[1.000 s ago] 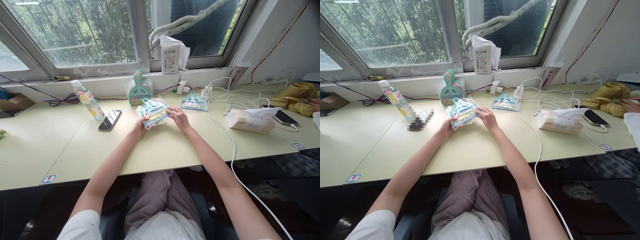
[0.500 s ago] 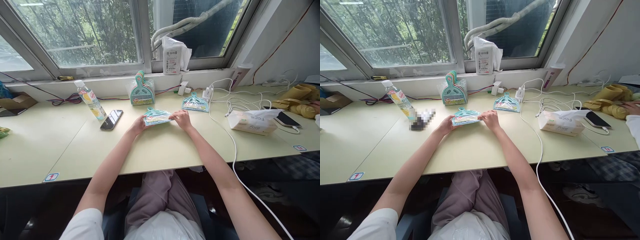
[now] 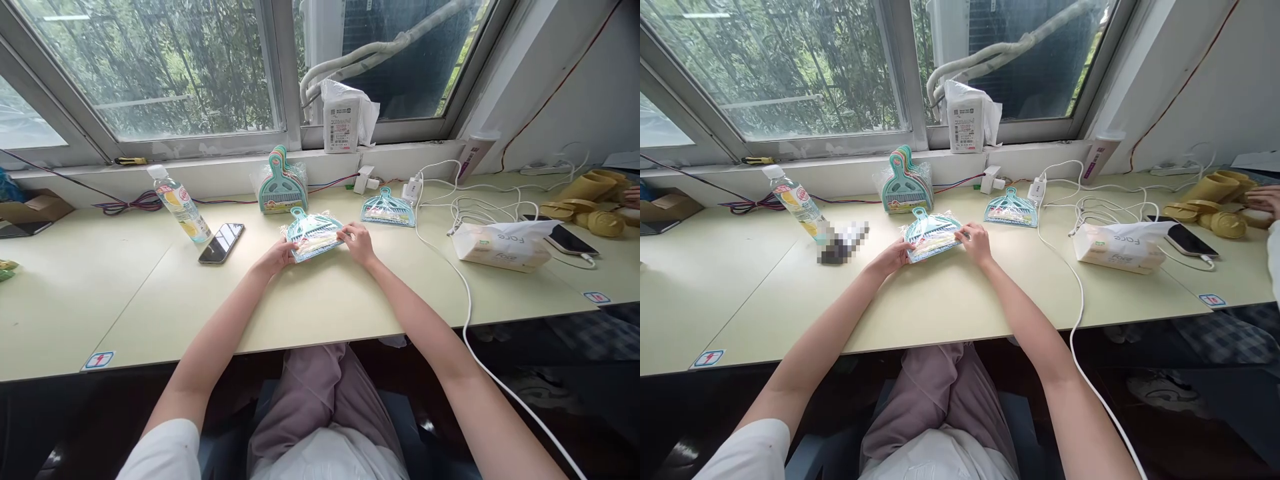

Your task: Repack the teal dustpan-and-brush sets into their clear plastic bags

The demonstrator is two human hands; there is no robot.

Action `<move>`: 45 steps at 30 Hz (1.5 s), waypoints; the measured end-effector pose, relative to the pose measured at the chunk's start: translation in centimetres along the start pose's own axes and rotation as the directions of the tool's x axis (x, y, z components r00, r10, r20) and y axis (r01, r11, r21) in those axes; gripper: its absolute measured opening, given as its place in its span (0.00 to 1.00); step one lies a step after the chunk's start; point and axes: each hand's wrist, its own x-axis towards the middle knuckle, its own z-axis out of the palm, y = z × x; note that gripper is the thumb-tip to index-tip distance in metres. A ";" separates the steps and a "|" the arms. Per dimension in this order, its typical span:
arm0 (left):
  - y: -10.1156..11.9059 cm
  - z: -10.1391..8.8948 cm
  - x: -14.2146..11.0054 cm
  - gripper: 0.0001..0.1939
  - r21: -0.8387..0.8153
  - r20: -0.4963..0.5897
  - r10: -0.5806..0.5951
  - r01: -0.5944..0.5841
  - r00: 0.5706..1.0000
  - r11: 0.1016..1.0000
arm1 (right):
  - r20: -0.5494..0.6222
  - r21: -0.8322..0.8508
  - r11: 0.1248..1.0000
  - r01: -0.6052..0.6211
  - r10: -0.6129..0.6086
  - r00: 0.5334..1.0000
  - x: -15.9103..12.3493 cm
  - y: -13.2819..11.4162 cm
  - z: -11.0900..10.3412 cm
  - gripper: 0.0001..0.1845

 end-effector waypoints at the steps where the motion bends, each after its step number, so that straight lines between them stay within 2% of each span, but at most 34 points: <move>1: 0.1 0.1 -0.1 0.28 0.007 -0.006 0.005 -0.005 1.000 1.000 | -0.035 0.037 0.999 0.008 -0.007 0.999 0.0 -0.1 0.1 0.19; 4: 0.3 0.6 -0.6 0.32 -0.007 0.010 0.039 -0.039 0.999 0.999 | -0.123 0.140 0.990 0.029 -0.012 0.992 -0.2 -0.9 0.3 0.15; 6: 0.4 0.9 -0.8 0.36 -0.024 0.042 0.068 -0.067 0.997 0.997 | -0.140 0.205 0.979 0.012 0.017 0.990 -0.4 -1.4 0.2 0.13; 10: 0.3 1.1 -0.9 0.41 -0.002 0.044 0.090 -0.090 0.995 0.996 | -0.108 0.287 0.957 -0.050 0.085 0.991 -0.6 -1.7 0.3 0.12; 14: 0.1 1.0 -0.6 0.39 0.023 0.008 0.080 -0.081 0.997 0.996 | -0.067 0.340 0.936 -0.093 0.122 0.990 -0.6 -1.2 0.7 0.14; 17: 0.0 0.9 -0.3 0.36 0.003 -0.019 0.068 -0.068 0.997 0.998 | -0.020 0.353 0.931 -0.093 0.107 0.994 -0.3 -0.9 0.5 0.15; 21: 0.0 0.8 0.0 0.29 -0.022 -0.098 0.042 -0.044 0.994 0.999 | 0.005 0.238 0.971 -0.019 0.019 1.000 0.0 -0.8 -0.2 0.17; 24: 0.2 0.6 0.2 0.24 -0.062 -0.124 -0.005 -0.003 0.992 0.998 | 0.090 0.090 0.994 0.057 -0.065 0.994 -0.1 -1.0 -0.5 0.17; 28: 0.3 0.3 0.3 0.19 -0.123 -0.151 -0.039 0.020 0.988 0.992 | 0.230 -0.045 0.976 0.215 -0.199 0.953 -0.9 -2.6 0.0 0.23; 31: 0.1 0.2 0.4 0.18 -0.104 -0.140 -0.033 0.018 0.990 0.994 | 0.244 -0.029 0.946 0.321 -0.305 0.920 -1.7 -4.0 0.7 0.21; 34: -0.2 0.1 0.5 0.20 -0.054 -0.057 -0.019 0.016 0.998 0.998 | 0.233 0.029 0.949 0.313 -0.311 0.921 -2.1 -4.8 1.4 0.14; 38: 0.0 0.3 0.1 0.22 0.021 0.089 -0.049 0.047 0.995 0.999 | 0.235 -0.001 0.952 0.305 -0.297 0.926 -2.1 -4.6 1.8 0.15; 45: 0.2 0.4 -0.5 0.25 0.101 0.106 -0.042 0.032 0.993 0.994 | 0.174 -0.101 0.953 0.286 -0.266 0.948 -1.9 -4.4 2.0 0.15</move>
